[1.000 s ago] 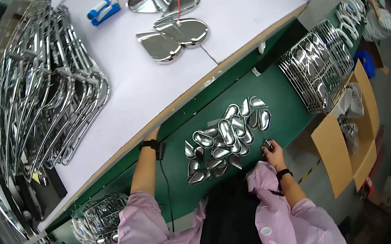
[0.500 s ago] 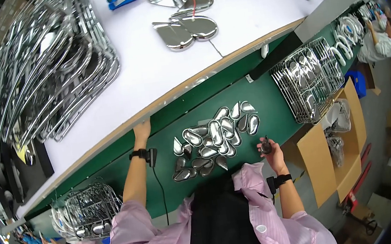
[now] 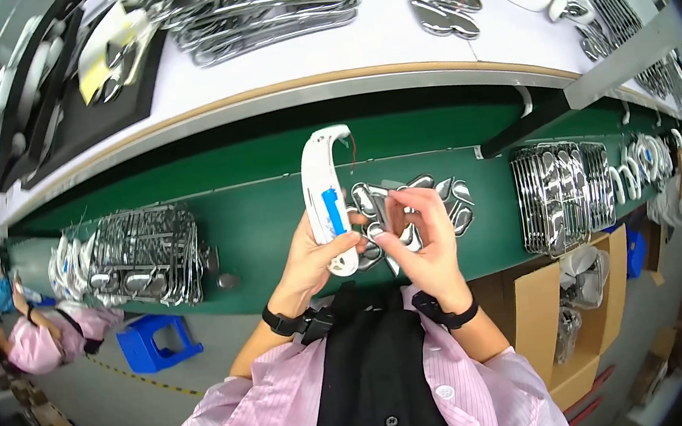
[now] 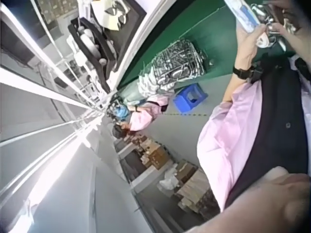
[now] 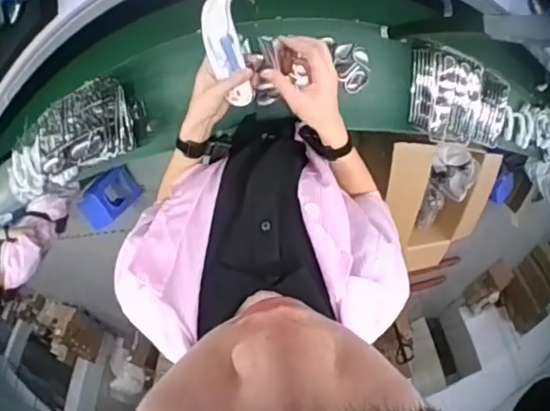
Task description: Assembling and inspecting metal components and wire racks on a production line.
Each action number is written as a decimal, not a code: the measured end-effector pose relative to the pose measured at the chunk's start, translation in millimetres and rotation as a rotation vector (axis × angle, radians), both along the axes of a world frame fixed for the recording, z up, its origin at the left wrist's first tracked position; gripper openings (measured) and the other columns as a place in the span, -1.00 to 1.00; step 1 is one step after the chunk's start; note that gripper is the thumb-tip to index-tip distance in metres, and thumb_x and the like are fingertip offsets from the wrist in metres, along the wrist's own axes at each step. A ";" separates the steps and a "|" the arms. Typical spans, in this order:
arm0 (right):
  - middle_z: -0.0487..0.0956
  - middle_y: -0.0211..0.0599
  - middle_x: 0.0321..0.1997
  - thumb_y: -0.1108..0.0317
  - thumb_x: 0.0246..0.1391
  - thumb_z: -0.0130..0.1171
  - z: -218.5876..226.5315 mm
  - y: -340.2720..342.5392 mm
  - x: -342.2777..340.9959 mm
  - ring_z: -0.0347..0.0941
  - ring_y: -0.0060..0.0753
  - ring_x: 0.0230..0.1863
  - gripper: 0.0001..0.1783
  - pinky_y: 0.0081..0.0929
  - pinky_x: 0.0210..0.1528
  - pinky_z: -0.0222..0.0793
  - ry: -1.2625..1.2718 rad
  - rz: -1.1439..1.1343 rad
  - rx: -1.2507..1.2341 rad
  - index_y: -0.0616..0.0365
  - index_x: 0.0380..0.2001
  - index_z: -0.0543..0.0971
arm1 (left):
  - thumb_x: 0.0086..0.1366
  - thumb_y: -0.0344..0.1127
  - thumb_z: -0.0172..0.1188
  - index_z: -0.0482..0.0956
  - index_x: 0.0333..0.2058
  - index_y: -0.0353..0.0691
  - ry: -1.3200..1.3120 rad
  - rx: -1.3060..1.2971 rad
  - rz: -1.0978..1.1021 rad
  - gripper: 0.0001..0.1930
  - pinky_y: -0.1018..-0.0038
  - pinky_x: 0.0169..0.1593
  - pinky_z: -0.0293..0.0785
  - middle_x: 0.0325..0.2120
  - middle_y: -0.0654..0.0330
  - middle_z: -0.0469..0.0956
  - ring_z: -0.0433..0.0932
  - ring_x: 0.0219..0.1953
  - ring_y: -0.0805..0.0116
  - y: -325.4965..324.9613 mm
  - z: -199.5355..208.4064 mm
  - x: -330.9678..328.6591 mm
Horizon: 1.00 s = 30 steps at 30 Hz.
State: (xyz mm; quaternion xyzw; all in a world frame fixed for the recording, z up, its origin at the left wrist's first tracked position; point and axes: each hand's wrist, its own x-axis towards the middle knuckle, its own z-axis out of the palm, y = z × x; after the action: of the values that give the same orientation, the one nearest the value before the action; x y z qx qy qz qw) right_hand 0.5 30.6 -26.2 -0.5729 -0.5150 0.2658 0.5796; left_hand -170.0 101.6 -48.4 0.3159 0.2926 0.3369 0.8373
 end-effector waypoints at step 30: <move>0.41 -0.27 -0.24 0.32 -0.36 0.54 14.2 -49.4 -49.8 0.45 -0.36 -0.32 -0.39 -0.45 -0.30 0.43 -0.405 0.032 0.152 0.18 -0.11 0.59 | 0.37 -0.42 -0.05 -0.06 0.19 -0.26 -0.015 0.371 0.096 -0.50 0.35 0.09 0.39 0.01 0.04 0.33 0.44 0.02 0.32 -57.4 24.5 -11.1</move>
State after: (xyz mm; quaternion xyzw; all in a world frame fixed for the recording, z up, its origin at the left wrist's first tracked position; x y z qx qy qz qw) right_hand -49.4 -18.8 -12.1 -0.5610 -0.6486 0.1151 0.5014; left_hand -181.1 44.2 -23.9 0.4483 0.2340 0.4269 0.7497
